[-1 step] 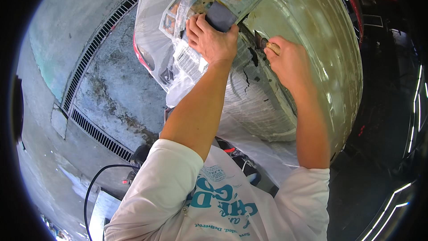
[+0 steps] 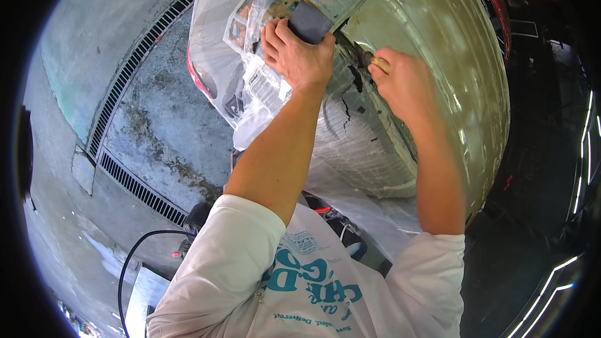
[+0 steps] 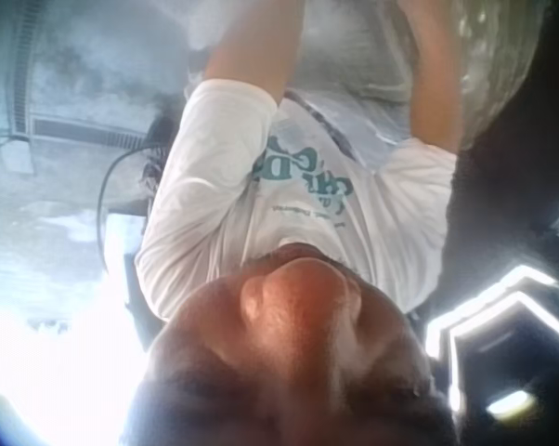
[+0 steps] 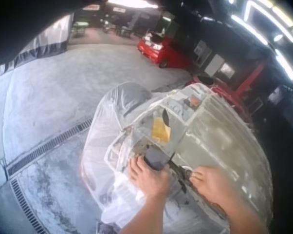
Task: The person applies body filler to the front edge of a car hood using a putty knife and a sanding block. They spread the filler along the seam and smooth it with the sanding block.
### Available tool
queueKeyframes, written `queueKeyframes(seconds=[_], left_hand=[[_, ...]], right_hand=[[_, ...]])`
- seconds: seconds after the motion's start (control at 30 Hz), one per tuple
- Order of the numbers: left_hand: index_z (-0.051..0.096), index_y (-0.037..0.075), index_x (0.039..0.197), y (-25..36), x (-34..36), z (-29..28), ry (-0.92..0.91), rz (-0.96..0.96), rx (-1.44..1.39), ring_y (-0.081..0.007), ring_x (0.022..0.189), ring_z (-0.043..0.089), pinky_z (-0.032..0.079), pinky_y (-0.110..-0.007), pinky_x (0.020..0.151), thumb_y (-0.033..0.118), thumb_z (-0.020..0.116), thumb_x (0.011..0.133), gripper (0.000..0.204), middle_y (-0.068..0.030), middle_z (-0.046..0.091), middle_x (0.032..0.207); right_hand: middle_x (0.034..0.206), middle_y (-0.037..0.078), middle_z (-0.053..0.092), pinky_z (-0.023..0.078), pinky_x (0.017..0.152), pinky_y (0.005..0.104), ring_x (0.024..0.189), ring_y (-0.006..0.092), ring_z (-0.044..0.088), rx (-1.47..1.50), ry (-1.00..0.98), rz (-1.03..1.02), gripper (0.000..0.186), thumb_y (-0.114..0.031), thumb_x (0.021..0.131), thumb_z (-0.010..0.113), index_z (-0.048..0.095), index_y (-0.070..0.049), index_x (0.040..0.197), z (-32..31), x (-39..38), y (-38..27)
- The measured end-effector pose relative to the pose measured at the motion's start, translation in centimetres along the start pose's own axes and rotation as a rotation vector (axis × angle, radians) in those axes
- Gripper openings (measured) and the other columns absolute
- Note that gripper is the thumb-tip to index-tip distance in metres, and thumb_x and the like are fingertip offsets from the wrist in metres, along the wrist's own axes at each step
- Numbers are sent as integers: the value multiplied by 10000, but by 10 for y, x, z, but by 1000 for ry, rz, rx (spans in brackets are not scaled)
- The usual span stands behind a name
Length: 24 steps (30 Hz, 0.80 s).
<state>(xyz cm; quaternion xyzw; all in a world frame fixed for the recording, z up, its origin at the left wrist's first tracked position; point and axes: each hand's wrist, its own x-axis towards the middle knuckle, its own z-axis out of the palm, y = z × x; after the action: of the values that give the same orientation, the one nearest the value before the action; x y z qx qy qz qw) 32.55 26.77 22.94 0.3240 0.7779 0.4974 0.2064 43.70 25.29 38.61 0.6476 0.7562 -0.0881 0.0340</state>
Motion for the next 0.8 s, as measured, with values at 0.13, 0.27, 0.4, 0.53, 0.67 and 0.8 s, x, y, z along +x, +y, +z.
queueKeyframes(seconds=[0.13, 0.27, 0.4, 0.53, 0.67, 0.8], left_hand=[[480, 57, 1359, -2, -1, 2, -3, 7, -17, -389, 1530, 252, 199, -563, 1220, 301, 899, 641, 867, -112, 429, 1508], [473, 59, 1362, -2, -2, 3, -14, 11, -22, -388, 1529, 250, 195, -561, 1223, 298, 901, 638, 874, -111, 432, 1503], [466, 62, 1364, -6, 1, 3, 2, 18, -12, -386, 1530, 245, 189, -552, 1229, 287, 899, 633, 879, -109, 425, 1505], [465, 62, 1365, 4, 1, 2, -23, 1, -10, -387, 1530, 242, 187, -549, 1232, 271, 893, 631, 875, -111, 415, 1512], [473, 60, 1358, 5, 1, 1, -27, -2, 14, -393, 1532, 238, 185, -548, 1235, 272, 889, 634, 862, -112, 421, 1506], [476, 56, 1355, 0, 2, 2, 26, 26, 49, -397, 1506, 279, 214, -552, 1218, 299, 881, 640, 856, -130, 427, 1495]], right_hand=[[901, 215, 747, 557, 770, 495, 863, 435, 709, -181, -93, -52, 206, -190, 895, 767, 758, -53, 1048, -5, 20, -14], [861, 220, 738, 546, 735, 502, 813, 426, 702, -262, -88, -128, 203, -198, 872, 781, 752, -28, 979, -5, 42, -15], [817, 184, 732, 557, 729, 428, 760, 324, 708, -207, -411, -94, 241, -209, 834, 822, 756, -9, 952, -27, 98, -9], [776, 119, 716, 531, 701, 359, 737, 197, 674, 108, -523, -169, 264, -219, 811, 856, 755, -9, 935, -11, 128, 58], [793, 95, 724, 517, 704, 328, 763, 146, 667, 361, -506, -150, 252, -212, 841, 852, 750, -2, 937, -7, 109, 71], [928, 51, 756, 526, 815, 307, 878, 116, 666, 84, -367, 25, 275, -173, 892, 827, 750, 18, 1073, -44, 55, 48]])
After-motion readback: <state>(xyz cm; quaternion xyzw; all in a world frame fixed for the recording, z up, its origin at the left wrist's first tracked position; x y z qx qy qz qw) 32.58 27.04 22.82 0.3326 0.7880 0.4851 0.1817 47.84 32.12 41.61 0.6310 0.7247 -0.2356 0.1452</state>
